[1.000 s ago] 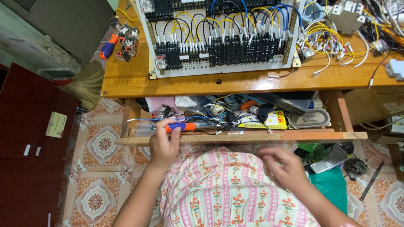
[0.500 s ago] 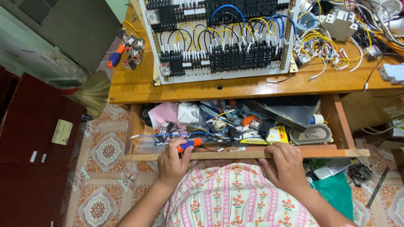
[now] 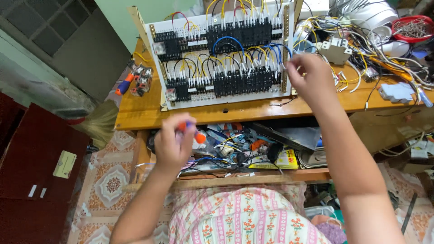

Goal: Wiring an electrical panel by inserting wires into terminal blocks and securing them with a screwdriver.

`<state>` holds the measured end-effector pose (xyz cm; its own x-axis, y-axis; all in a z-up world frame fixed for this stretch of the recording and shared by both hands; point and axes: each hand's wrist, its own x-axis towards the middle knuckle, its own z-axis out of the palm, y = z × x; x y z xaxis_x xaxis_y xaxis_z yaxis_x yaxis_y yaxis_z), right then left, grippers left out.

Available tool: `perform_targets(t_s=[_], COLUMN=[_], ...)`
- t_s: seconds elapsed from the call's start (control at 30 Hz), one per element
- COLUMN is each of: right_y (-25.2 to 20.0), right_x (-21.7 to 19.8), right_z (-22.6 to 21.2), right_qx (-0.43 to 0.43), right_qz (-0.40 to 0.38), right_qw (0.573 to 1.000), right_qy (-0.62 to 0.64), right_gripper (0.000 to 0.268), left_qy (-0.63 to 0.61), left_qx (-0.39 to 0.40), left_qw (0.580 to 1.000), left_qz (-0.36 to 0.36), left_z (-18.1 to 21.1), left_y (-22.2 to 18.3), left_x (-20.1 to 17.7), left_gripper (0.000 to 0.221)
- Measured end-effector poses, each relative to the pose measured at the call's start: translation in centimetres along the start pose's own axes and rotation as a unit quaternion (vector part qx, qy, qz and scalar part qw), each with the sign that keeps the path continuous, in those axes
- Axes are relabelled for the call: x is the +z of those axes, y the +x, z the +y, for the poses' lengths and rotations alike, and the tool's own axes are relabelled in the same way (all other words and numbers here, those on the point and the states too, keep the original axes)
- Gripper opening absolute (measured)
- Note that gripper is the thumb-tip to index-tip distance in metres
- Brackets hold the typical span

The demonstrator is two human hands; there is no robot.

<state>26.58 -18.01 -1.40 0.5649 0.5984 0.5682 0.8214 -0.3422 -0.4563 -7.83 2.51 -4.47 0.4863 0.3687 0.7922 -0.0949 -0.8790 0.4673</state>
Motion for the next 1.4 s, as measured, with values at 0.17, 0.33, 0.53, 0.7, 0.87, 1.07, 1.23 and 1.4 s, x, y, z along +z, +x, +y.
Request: perform_targets(t_s=[0.17,0.33,0.53,0.7,0.87,1.07,1.23,1.4], right_y=[2.0,0.9,1.2,1.0,1.0,3.1,3.5,1.8], right_x=[5.1,6.6,4.9,5.1,5.0,3.4,5.9,8.4], right_z=[2.3,2.9,0.9,2.2,0.5,-1.2,-1.8,1.6], right_qx=[0.108,0.111,0.109,0.078,0.086,-0.105,-0.108,-0.201], right_qz=[-0.003,0.032,0.114,0.071,0.076,0.264,0.251,0.223], right_qw=[0.994,0.983,0.917,0.942,0.919,0.945,0.941,0.949], right_qy=[-0.02,0.144,0.365,0.318,0.377,0.164,0.197,0.094], right_gripper=[0.019,0.017,0.009,0.014,0.007,0.006,0.008,0.006], left_qy=[-0.087,-0.144,-0.189,-0.162,-0.155,-0.198,-0.153,-0.124], left_qx=[0.011,0.053,0.137,0.156,0.175,0.227,0.304,0.338], left_qw=[0.996,0.986,0.972,0.974,0.972,0.953,0.938,0.933], left_qz=[-0.029,-0.066,0.02,0.025,0.014,0.012,0.062,0.016], left_z=[2.9,5.3,5.6,5.4,3.2,3.0,2.1,2.6], left_y=[10.4,14.8,15.9,15.0,15.0,16.2,16.0,16.0], left_x=[1.7,2.7,6.1,7.3,4.5,0.7,2.8,3.5], left_gripper=[0.023,0.036,0.041,0.036,0.03,0.033,0.026,0.025])
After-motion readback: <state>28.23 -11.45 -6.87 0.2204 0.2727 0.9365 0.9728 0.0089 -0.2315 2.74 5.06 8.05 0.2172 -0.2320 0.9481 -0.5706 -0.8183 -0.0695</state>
